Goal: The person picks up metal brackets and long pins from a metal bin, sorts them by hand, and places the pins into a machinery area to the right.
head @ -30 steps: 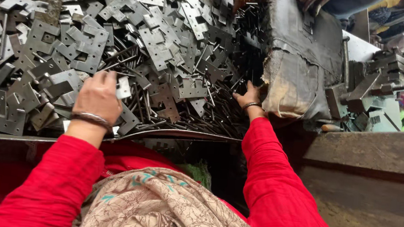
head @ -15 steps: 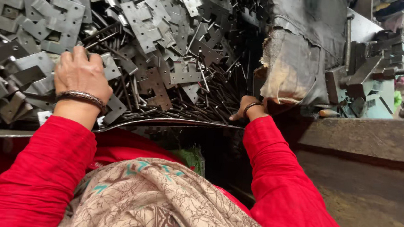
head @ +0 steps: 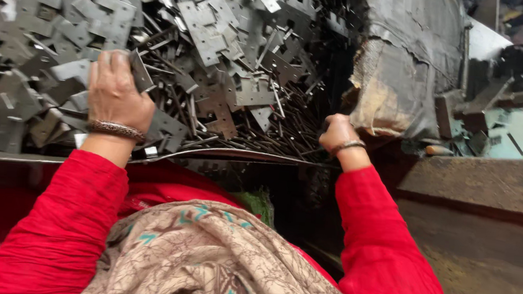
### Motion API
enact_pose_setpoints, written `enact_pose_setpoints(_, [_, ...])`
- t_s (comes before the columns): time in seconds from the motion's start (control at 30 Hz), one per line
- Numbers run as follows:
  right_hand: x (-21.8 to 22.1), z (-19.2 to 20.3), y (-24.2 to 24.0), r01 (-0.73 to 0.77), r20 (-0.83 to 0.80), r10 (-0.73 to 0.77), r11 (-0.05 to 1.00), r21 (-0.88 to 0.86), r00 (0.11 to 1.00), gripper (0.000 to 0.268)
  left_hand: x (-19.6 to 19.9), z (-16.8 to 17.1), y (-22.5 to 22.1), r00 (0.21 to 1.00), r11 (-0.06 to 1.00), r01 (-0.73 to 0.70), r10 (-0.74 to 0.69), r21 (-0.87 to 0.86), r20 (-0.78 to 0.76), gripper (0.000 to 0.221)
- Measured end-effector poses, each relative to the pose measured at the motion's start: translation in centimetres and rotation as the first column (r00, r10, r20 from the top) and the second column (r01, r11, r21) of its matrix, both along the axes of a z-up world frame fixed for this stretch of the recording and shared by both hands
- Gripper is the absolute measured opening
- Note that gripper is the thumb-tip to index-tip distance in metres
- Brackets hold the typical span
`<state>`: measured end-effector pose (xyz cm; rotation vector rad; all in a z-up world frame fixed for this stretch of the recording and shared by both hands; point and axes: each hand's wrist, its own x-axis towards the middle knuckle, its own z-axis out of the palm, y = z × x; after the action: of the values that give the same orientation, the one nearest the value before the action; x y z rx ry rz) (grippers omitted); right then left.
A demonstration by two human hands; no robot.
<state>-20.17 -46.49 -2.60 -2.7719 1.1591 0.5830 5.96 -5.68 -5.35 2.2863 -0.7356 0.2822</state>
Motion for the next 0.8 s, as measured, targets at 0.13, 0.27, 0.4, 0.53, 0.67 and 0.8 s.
enact_pose_setpoints(0.13, [1.7, 5.6, 4.9, -0.294, 0.697, 0.087, 0.938, 0.183, 0.712, 0.032, 0.4, 2.5, 1.4, 0.904, 0.826, 0.028, -0.262, -0.564, -0.339, 0.007])
enact_pose_setpoints(0.27, [5.3, 8.9, 8.2, -0.373, 0.52, -0.744, 0.381, 0.846, 0.419, 0.046, 0.0, 5.0, 3.2, 0.481, 0.117, -0.638, -0.711, -0.761, -0.513, 0.013])
enact_pose_setpoints(0.4, [8.7, 7.5, 12.6, -0.291, -0.011, -0.892, -0.159, 0.943, 0.453, 0.058, -2.5, 5.8, 4.9, 0.333, 0.055, -0.782, -0.806, -0.621, -0.489, 0.015])
enact_pose_setpoints(0.53, [9.7, 6.0, 18.4, -0.333, 0.111, -0.793, -0.121, 0.935, 0.599, 0.055, -6.1, 4.4, 3.7, 0.207, 0.168, -0.698, -0.884, -0.696, -0.42, 0.022])
enact_pose_setpoints(0.67, [9.2, 7.3, 24.4, -0.719, 0.86, -0.088, 0.509, 0.473, 0.503, 0.051, -9.3, 2.7, 0.1, 0.136, -0.038, -0.844, -0.98, -0.536, -0.145, 0.034])
enact_pose_setpoints(0.8, [8.7, 8.5, 26.8, -0.885, 0.844, 0.503, 0.459, -0.08, 0.185, 0.055, -11.4, 2.9, -2.2, 0.247, -0.127, -0.776, -0.962, -0.618, -0.112, 0.053])
